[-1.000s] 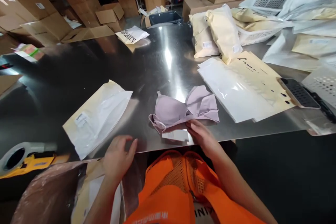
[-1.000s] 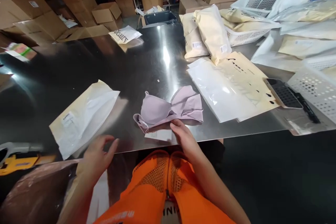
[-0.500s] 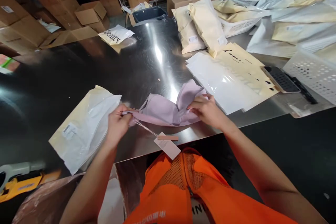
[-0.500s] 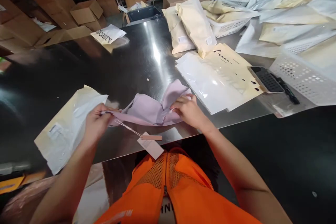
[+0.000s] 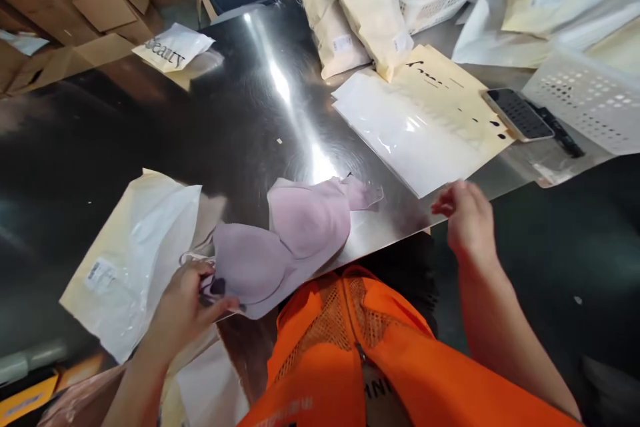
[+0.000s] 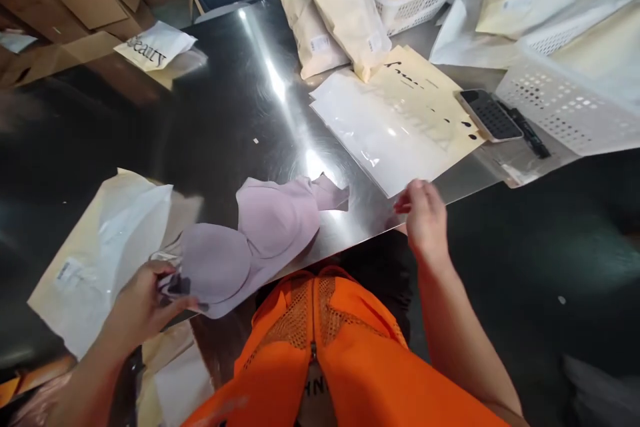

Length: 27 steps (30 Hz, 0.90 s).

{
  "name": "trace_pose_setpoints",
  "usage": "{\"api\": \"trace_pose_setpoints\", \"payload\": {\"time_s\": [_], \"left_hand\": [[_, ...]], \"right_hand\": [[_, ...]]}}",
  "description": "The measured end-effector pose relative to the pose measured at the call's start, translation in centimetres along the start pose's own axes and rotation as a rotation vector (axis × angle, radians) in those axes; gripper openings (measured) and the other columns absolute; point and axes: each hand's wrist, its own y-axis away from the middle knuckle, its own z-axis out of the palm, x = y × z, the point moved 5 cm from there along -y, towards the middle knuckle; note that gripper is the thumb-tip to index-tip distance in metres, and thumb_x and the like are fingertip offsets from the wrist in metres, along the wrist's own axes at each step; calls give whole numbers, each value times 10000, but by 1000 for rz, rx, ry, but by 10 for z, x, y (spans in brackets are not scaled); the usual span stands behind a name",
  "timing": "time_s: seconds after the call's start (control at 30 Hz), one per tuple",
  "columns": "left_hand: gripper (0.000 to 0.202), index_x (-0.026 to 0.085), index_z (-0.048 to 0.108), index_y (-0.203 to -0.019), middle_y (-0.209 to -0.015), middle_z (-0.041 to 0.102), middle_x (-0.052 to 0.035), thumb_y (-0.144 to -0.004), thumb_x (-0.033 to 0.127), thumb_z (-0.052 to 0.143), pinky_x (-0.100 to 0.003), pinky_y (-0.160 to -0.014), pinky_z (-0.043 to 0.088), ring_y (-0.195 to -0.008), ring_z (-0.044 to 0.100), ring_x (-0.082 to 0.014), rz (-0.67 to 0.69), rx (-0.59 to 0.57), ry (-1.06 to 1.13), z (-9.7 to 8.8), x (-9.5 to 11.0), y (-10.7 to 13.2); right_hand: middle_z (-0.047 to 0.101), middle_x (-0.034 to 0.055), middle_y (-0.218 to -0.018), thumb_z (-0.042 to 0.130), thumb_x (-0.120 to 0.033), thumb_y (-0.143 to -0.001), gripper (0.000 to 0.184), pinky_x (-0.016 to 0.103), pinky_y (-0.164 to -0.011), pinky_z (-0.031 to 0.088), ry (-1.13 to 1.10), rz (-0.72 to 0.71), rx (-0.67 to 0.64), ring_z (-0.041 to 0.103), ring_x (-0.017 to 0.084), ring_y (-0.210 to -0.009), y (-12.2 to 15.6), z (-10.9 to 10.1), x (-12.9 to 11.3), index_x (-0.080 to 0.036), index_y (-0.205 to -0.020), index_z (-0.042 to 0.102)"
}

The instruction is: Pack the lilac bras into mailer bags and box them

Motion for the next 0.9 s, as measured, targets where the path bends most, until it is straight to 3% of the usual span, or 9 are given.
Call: {"api": "trace_pose_setpoints", "payload": {"time_s": [0.1,0.2,0.33,0.43,0.47,0.53,0.63,0.77,0.9], "left_hand": [[531,194,574,-990,-862,621,-65,-740,646,693,-358,-652,490,-768,606,-249,134,-39,-80,10,12,15],[267,200,609,-960,-808,606,-60,-871,451,602,-396,-721,475,-773,583,-259,190,-39,-216,14,21,29],[247,188,630,-1060,-1007,627,-139,-867,336,586,-492,-859,450,-996,581,-341,86,156,-366,8,35,56],[102,245,640,-855,-797,610,-69,-813,328,680,-414,-696,445,-772,587,-268,-90,272,-189,19,55,79],[149,260,597,-714,-670,545,-32,-801,335,691,-379,-619,408,-651,535,-230,-182,240,-11,30,60,84],[400,252,432,-509,-525,377,1,-757,379,718,-345,-533,316,-520,391,-184,-398,68,460,63,71,90],[489,237,384,-460,-513,349,-3,-676,442,772,-336,-512,265,-506,329,-160,-608,-209,1018,108,95,85],[440,221,510,-605,-568,432,-13,-736,615,656,-304,-484,258,-499,351,-132,-663,-381,1446,129,127,56],[659,220,493,-733,-564,399,27,-641,870,547,-251,-448,267,-454,340,-104,-675,-346,1796,136,153,19]], "right_hand": [[581,56,-615,395,-757,-870,655,278,-595,409,416,8,-463,541,155,-577,41,38,10,-177,-660,614],[625,59,-638,296,-746,-927,718,273,-617,408,641,-7,-837,581,172,-608,79,67,13,-181,-732,694],[652,58,-682,362,-673,-958,638,247,-612,440,573,58,-1068,608,164,-630,106,79,14,-165,-797,713],[682,68,-801,445,-637,-946,545,246,-660,501,309,285,-1286,648,166,-700,134,82,20,-153,-953,693],[686,73,-842,489,-636,-926,525,250,-656,516,203,398,-1290,660,172,-719,143,83,24,-156,-1049,663],[689,80,-907,624,-625,-843,567,258,-621,542,-6,641,-1162,684,192,-752,154,89,33,-182,-1193,572],[687,105,-1011,773,-535,-728,586,283,-686,594,-259,868,-877,702,222,-882,161,107,44,-198,-1147,540],[677,90,-1060,787,-421,-703,394,327,-882,599,-487,885,-715,665,224,-1025,157,140,40,-180,-923,566],[663,2,-882,728,-304,-627,281,296,-774,609,-573,789,-577,645,192,-909,156,151,22,-217,-825,548]]}}
